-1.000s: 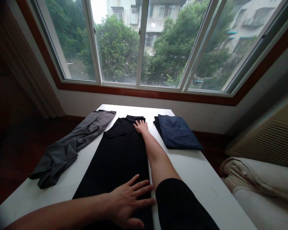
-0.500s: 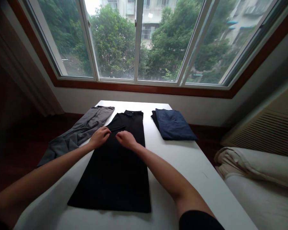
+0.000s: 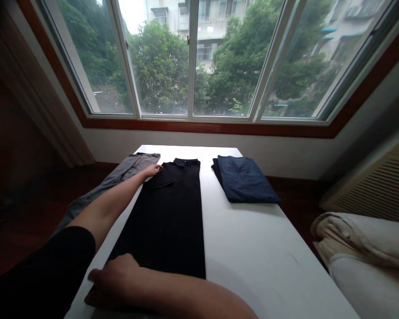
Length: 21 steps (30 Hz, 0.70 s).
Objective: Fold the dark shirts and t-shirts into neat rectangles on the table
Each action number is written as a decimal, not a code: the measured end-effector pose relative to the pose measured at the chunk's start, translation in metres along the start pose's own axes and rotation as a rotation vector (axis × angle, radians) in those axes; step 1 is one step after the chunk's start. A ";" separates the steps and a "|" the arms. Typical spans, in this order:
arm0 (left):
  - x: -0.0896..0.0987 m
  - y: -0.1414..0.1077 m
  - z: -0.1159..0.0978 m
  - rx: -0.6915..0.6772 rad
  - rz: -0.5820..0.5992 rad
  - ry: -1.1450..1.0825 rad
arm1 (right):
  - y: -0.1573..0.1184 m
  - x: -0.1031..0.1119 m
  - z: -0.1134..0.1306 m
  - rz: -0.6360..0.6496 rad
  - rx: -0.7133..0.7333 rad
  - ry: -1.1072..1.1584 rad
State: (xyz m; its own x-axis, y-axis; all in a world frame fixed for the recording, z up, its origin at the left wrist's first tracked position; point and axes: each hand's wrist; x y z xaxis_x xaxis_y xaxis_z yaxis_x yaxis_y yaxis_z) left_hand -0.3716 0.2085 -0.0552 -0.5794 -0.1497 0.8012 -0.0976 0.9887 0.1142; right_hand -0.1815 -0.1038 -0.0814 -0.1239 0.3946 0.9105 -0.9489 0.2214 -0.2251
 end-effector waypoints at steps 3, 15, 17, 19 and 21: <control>-0.002 0.023 0.000 0.045 0.018 -0.077 | 0.003 -0.014 -0.004 -0.030 0.030 0.016; -0.025 0.050 -0.009 0.177 0.057 -0.221 | -0.053 -0.005 -0.028 -0.110 -0.228 0.342; -0.027 0.049 -0.013 0.181 0.042 -0.233 | -0.068 -0.007 -0.033 -0.149 -0.258 0.394; -0.026 0.048 -0.017 0.183 0.017 -0.250 | -0.077 -0.011 -0.034 -0.152 -0.280 0.425; -0.023 0.048 -0.021 0.187 -0.010 -0.271 | -0.081 -0.013 -0.033 -0.133 -0.298 0.442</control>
State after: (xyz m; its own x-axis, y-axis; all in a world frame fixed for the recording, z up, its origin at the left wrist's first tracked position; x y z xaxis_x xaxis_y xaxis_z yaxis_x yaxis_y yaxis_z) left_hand -0.3462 0.2593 -0.0562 -0.7692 -0.1818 0.6126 -0.2364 0.9716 -0.0084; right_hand -0.0938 -0.0975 -0.0870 0.1867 0.6686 0.7198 -0.8166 0.5130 -0.2647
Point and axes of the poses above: each hand's wrist, its own y-axis towards the middle knuckle, its own x-axis out of the back of the hand, z = x × y, and after that the axes turned 12 degrees about -x, right-handed
